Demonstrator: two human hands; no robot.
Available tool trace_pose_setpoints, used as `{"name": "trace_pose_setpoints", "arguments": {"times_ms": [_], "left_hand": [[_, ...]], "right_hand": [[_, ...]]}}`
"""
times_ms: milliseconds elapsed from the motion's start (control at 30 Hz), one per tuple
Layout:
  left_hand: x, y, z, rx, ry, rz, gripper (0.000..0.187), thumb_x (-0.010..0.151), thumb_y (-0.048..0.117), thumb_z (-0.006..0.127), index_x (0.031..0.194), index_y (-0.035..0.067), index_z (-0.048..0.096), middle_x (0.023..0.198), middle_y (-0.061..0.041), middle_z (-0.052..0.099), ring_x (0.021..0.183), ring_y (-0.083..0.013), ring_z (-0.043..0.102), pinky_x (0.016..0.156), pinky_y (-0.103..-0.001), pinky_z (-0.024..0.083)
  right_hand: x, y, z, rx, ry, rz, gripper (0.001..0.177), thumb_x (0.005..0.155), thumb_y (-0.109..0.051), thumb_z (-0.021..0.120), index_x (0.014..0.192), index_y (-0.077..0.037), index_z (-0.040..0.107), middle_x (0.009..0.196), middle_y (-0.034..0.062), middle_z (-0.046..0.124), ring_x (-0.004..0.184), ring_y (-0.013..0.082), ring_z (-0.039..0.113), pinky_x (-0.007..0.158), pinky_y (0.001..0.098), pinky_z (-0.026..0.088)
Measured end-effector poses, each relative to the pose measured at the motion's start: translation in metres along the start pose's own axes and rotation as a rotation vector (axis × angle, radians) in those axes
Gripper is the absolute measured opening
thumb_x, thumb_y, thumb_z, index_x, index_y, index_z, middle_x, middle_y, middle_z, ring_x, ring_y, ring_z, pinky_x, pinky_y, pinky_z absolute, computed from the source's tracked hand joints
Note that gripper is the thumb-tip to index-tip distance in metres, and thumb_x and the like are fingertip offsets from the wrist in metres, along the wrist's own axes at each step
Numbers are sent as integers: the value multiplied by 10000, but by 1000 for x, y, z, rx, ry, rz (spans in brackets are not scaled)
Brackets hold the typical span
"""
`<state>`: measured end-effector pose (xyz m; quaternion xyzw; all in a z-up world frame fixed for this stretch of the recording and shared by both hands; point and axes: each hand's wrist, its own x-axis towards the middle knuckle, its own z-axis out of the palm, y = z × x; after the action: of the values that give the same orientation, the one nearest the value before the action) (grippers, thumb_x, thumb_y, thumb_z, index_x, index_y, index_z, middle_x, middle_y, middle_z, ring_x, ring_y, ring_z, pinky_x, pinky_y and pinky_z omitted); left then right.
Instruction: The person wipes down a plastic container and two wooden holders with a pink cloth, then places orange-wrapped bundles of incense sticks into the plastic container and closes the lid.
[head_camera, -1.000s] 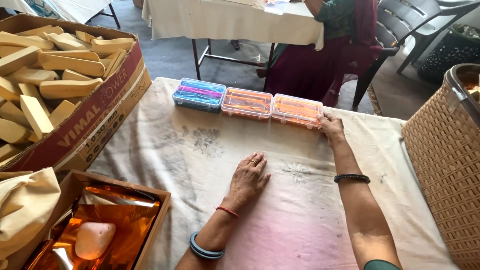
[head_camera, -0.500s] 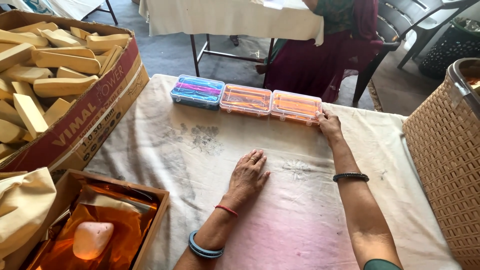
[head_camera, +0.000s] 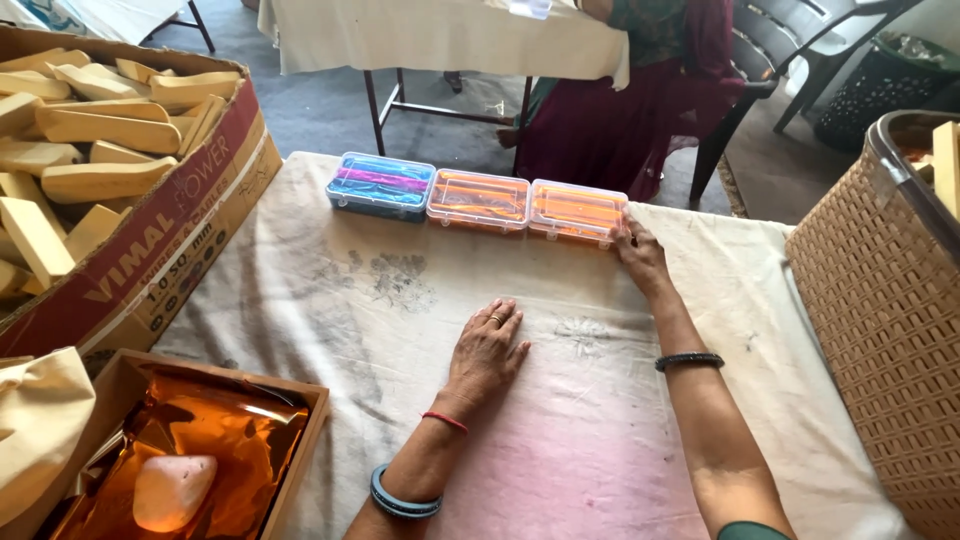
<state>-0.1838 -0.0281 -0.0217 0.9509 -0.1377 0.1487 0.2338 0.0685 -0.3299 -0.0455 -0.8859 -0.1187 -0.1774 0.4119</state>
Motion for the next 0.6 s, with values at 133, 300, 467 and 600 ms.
{"name": "trace_pose_setpoints", "arguments": {"times_ms": [133,300,467,600], "left_hand": [[-4,-1,2,-13,-10,-24,555,973,383,610,1424,63,564,1560,-105,466,1482,-259,355,1230,-422,249],[-2,-1,3,1,-21,-23,559,978,390,607,1431,68,557,1567,-102,455,1486,-256,349,1233,-421,245],[-3,-1,4,4,-18,-17,561,975,393,607,1429,66,559,1567,-103,453,1485,-255,346,1230,-423,243],[-4,1,3,-11,-3,-15,556,974,385,614,1421,56,568,1563,-110,464,1486,-258,353,1232,-423,251]], "right_hand": [[-18,-67,-18,-89,-115,84,870,850,-592,732,1519,-91,491,1257,159,695,1066,253,712,929,382,578],[-16,-53,-9,-181,-82,36,917,815,-668,711,1484,-66,533,1197,166,705,989,257,737,898,391,607],[-17,-43,-8,-241,-48,-63,903,830,-673,697,1452,-30,568,1145,181,703,938,263,739,871,396,615],[-14,-27,-2,-322,-29,-112,909,880,-700,667,1466,-13,562,1263,192,612,1048,294,685,936,424,586]]}}
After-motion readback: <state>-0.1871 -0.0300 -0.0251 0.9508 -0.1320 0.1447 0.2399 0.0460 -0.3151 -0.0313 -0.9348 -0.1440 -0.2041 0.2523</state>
